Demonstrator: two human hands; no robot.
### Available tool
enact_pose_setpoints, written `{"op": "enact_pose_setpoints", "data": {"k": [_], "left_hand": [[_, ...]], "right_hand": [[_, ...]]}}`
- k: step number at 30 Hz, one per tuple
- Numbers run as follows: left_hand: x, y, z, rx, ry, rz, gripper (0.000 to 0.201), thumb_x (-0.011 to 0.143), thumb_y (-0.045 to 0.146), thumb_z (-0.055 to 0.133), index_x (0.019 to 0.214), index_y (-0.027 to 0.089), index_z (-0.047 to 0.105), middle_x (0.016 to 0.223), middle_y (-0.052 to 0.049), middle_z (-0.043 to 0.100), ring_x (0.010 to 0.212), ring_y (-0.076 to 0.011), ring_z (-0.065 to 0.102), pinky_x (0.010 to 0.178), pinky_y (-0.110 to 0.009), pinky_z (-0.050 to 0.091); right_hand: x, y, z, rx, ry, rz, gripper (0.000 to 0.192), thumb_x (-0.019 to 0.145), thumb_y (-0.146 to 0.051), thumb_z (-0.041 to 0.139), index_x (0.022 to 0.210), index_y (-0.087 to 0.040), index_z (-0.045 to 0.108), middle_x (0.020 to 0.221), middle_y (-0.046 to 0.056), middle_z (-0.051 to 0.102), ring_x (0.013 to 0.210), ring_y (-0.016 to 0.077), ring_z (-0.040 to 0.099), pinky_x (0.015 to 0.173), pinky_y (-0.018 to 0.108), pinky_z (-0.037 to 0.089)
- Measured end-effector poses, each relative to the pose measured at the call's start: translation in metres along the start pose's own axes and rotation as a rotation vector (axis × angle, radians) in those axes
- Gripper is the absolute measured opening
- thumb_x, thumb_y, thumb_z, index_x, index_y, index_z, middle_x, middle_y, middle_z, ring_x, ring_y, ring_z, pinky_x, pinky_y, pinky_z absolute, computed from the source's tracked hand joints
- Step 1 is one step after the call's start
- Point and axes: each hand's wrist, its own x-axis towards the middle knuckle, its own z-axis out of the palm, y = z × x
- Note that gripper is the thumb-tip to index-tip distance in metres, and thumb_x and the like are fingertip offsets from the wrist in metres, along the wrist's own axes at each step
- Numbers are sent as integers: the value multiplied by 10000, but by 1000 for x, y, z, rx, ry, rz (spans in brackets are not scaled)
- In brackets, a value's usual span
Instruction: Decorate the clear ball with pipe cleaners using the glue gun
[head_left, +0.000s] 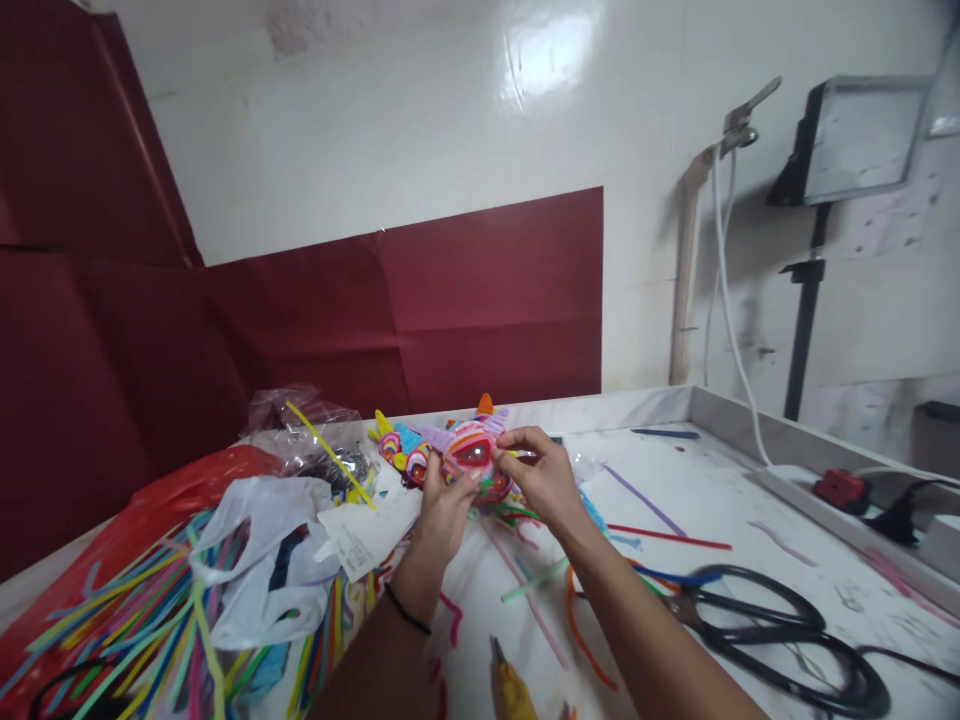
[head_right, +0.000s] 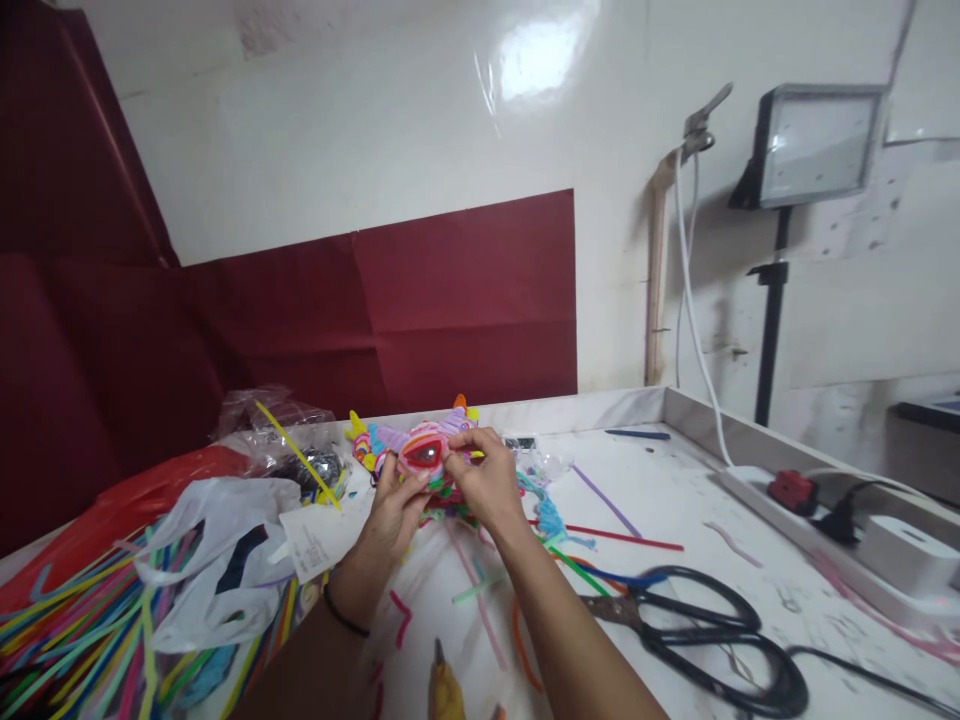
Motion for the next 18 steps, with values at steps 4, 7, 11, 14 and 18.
{"op": "enact_pose_setpoints", "data": {"k": [4, 7, 11, 14, 18], "left_hand": [[-1, 2, 1, 4, 1, -22, 519, 639, 175, 794, 1084, 273, 546, 1003, -12, 713, 898, -200, 689, 816, -304, 516], [-1, 2, 1, -1, 32, -39, 577, 641, 181, 785, 1154, 271, 537, 993, -11, 718, 860, -191, 691, 787, -299, 521], [-1, 4, 4, -20, 70, -71, 692, 621, 168, 793, 1243, 262, 506, 997, -17, 725, 870, -186, 704, 804, -291, 532], [-3, 6, 7, -12, 76, -76, 747, 600, 163, 813, 1273, 235, 496, 1004, -33, 734, 896, -191, 703, 828, -287, 533], [-3, 4, 7, 37, 90, -66, 857, 579, 161, 859, 1340, 216, 469, 1059, -62, 735, 935, -210, 703, 874, -309, 532]], "right_hand": [[1, -1, -3, 9, -7, 21, 147, 689, -367, 732, 730, -226, 714, 829, 55, 702, 787, 231, 658, 688, 342, 514], [2, -2, -4, 17, -7, 38, 135, 669, -349, 736, 718, -225, 716, 802, 51, 702, 771, 229, 658, 679, 339, 508], [2, -2, -4, 31, 3, 58, 145, 646, -359, 737, 697, -228, 706, 761, 44, 692, 770, 234, 655, 678, 342, 511], [2, -2, -4, 35, 9, 68, 156, 633, -368, 745, 684, -227, 700, 736, 42, 689, 769, 239, 654, 679, 346, 516], [3, -2, -4, 32, 14, 74, 149, 628, -363, 739, 673, -227, 698, 726, 41, 688, 744, 233, 651, 676, 346, 518]]}}
